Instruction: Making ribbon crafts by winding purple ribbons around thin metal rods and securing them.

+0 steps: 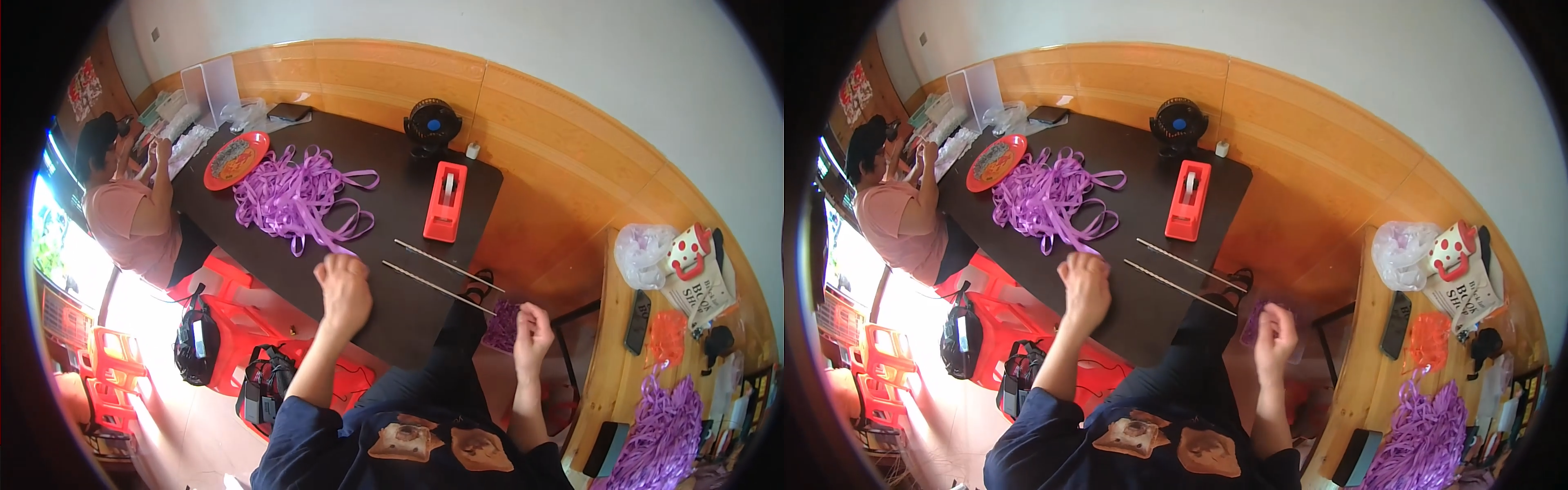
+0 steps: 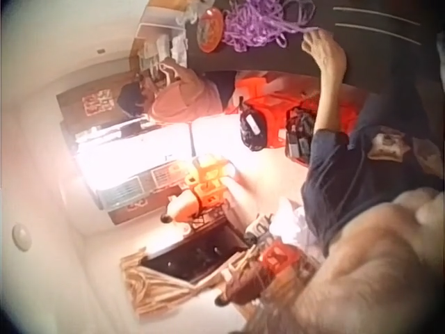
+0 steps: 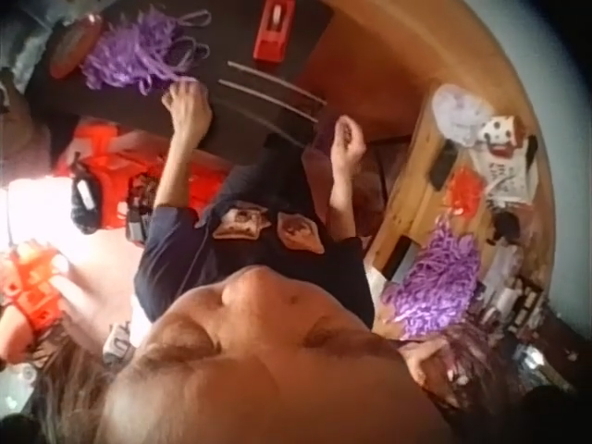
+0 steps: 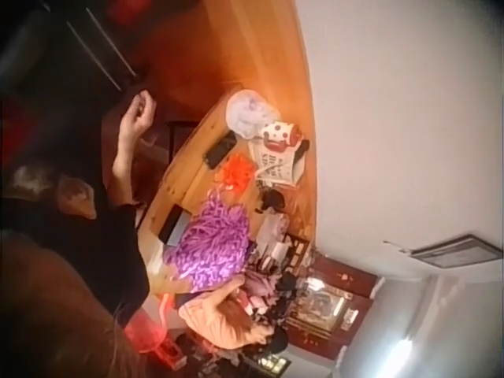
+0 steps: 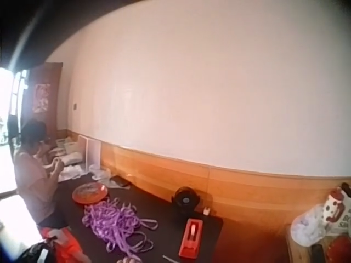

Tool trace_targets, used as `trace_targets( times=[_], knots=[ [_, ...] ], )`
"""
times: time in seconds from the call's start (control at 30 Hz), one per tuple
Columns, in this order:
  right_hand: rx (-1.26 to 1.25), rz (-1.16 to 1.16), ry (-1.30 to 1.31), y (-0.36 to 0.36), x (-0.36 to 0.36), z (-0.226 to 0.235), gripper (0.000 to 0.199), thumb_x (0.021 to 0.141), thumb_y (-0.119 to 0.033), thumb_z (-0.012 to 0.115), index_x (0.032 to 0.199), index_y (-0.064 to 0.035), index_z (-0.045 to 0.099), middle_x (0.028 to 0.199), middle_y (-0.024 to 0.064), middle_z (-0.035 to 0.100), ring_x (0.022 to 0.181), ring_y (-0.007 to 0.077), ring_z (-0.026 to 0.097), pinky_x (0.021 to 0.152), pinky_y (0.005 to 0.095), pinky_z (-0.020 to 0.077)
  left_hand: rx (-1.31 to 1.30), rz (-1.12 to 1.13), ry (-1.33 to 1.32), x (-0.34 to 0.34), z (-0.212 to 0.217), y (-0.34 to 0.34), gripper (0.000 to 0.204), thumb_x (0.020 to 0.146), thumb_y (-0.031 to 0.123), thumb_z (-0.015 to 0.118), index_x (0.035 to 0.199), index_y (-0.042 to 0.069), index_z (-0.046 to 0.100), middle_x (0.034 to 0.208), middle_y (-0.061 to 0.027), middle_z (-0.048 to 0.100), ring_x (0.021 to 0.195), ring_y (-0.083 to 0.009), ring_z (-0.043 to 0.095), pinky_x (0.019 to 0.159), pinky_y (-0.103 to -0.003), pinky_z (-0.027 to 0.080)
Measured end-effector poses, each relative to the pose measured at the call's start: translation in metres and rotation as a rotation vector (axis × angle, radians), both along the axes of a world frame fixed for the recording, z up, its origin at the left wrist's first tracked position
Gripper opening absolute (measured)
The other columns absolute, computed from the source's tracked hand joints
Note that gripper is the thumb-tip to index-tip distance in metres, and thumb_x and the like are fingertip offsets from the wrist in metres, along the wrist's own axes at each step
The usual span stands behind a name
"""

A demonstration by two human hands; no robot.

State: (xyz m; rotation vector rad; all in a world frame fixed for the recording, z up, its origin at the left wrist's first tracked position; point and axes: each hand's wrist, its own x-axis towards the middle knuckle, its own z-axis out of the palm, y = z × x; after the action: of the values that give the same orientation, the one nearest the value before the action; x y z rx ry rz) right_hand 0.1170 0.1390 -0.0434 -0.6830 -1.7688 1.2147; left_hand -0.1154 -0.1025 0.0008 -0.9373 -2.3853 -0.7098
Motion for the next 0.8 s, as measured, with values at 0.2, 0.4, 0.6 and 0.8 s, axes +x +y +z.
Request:
trace_targets(
  times=[0.2,0.4,0.6,0.8],
  knots=[
    [0.171,0.653,0.091,-0.068,-0.022,0.065,0.053,0.069,0.015,0.065,0.119,-0.001,0.055,0.128,0.0163,0.053,0.102,0.024,0.06,0.083,0.0311,0.0496,0.082,-0.608,-0.215,0.096,0.025,0.024,0.015,0.071,-0.001,0.063,0.085,0.005,0.06,0.077,-0.0088,0.056,0.072,-0.0282,0.054,0.066,-0.04,0.041],
    [-0.083,1.034,-0.016,-0.065,-0.028,0.052,0.034,0.081,0.006,0.057,0.114,-0.0006,0.059,0.096,0.0098,0.063,0.082,0.0151,0.06,0.07,0.0254,0.0471,0.213,-0.787,-0.369,0.11,0.053,0.02,0.021,0.075,0.005,0.066,0.096,0.005,0.065,0.07,-0.0102,0.061,0.062,-0.027,0.059,0.061,-0.037,0.045],
    [0.019,0.923,-0.127,-0.064,-0.014,0.048,0.024,0.081,0.01,0.051,0.099,0.0024,0.063,0.08,0.0077,0.062,0.073,0.016,0.061,0.065,0.026,0.0461,0.116,-0.425,-0.209,0.04,0.046,0.007,0.028,0.077,0.005,0.064,0.105,0.007,0.066,0.109,-0.0163,0.056,0.101,-0.0335,0.052,0.083,-0.042,0.044],
    [-0.256,0.552,0.263,-0.046,0.011,0.054,0.026,0.082,0.01,0.05,0.101,0.0033,0.067,0.094,0.0136,0.064,0.061,0.0108,0.057,0.054,0.0204,0.0465,0.082,-0.397,-0.186,-0.004,0.021,-0.021,0.018,0.069,-0.002,0.064,0.086,0.001,0.068,0.083,-0.0136,0.061,0.084,-0.0322,0.057,0.072,-0.039,0.048]
  ],
)
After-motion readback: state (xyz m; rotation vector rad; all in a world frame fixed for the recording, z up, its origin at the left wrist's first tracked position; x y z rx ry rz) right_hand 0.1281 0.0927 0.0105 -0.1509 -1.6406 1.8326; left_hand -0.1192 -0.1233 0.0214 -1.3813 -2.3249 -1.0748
